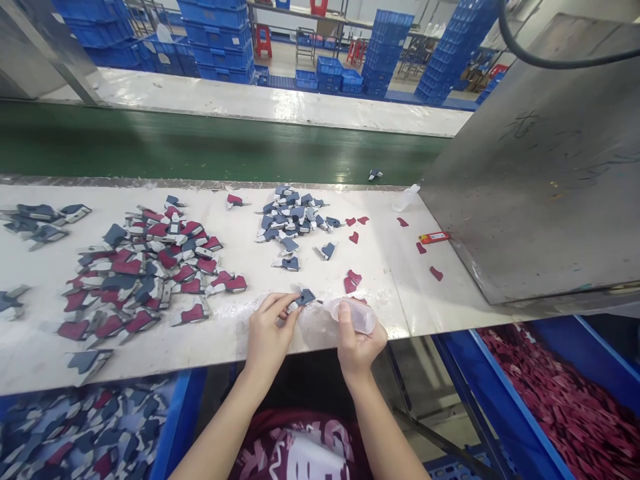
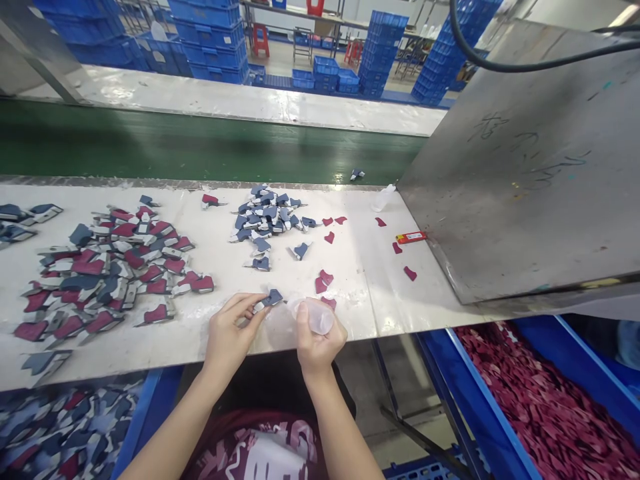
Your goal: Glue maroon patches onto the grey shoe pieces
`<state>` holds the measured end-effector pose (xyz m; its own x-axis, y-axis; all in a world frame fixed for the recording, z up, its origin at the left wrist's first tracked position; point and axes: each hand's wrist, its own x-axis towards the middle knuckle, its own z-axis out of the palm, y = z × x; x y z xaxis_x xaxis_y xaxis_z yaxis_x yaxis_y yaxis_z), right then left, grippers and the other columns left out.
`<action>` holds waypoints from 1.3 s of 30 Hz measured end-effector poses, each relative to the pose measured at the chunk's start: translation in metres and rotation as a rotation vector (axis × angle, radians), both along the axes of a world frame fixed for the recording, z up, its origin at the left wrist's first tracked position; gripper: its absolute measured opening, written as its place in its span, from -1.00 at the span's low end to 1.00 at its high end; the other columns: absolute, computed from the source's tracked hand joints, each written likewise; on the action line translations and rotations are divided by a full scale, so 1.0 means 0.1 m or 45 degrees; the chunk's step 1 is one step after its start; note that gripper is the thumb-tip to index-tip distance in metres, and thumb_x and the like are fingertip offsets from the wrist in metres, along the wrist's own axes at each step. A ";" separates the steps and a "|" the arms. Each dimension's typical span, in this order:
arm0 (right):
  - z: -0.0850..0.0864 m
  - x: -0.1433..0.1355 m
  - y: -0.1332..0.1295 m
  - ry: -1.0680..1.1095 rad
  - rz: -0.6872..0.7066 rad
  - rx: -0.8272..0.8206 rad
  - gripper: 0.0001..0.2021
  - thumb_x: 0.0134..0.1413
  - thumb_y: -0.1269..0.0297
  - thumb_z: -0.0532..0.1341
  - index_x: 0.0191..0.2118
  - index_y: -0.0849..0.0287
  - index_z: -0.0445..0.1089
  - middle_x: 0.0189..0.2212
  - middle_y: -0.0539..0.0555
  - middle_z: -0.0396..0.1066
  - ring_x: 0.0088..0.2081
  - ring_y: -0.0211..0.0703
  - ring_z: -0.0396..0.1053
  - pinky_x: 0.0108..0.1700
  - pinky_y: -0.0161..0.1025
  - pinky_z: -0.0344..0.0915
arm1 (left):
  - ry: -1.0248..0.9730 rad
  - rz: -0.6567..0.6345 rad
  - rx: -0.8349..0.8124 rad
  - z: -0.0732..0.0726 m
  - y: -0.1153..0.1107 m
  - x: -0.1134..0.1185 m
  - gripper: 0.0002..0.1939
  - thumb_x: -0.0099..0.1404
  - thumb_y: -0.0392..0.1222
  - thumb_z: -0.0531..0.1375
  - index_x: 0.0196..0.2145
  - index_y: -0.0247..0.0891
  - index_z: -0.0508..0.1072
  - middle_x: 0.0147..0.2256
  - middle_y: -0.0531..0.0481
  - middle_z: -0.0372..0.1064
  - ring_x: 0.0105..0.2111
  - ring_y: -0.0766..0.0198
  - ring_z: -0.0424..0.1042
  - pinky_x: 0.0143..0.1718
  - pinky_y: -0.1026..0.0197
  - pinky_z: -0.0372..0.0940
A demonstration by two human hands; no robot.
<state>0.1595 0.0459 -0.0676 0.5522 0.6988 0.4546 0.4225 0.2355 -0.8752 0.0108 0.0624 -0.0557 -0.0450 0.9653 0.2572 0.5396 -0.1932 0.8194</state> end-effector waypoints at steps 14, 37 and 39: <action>0.06 0.00 0.03 -0.012 0.230 -0.043 -0.83 0.07 0.23 0.32 -0.27 0.22 0.54 -0.38 0.13 0.58 -0.37 -0.05 0.55 -0.34 -0.20 0.48 | -0.035 0.002 0.027 -0.04 0.01 0.00 -0.82 0.26 -0.29 0.25 -0.17 -0.20 0.57 -0.23 0.01 0.48 -0.49 0.39 0.34 -0.36 0.30 0.33; 0.09 0.00 0.06 0.029 0.344 -0.080 -0.86 0.07 0.26 0.32 -0.28 0.21 0.54 -0.38 0.10 0.57 -0.37 -0.07 0.54 -0.33 -0.21 0.47 | -0.043 -0.015 0.014 -0.03 0.00 0.00 -0.80 0.25 -0.30 0.23 -0.16 -0.19 0.56 -0.24 0.01 0.48 -0.48 0.38 0.33 -0.35 0.30 0.33; 0.09 -0.01 0.04 0.053 0.334 -0.077 -0.88 0.07 0.27 0.32 -0.30 0.21 0.54 -0.41 0.09 0.56 -0.38 -0.08 0.53 -0.34 -0.22 0.45 | -0.035 -0.007 0.004 -0.02 0.00 0.00 -0.80 0.25 -0.30 0.23 -0.16 -0.19 0.56 -0.24 0.02 0.47 -0.48 0.39 0.33 -0.35 0.30 0.33</action>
<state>0.1590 0.0501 -0.0588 0.3658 0.8458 0.3884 0.3176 0.2789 -0.9063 0.0104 0.0623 -0.0581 -0.0469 0.9647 0.2591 0.5159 -0.1988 0.8333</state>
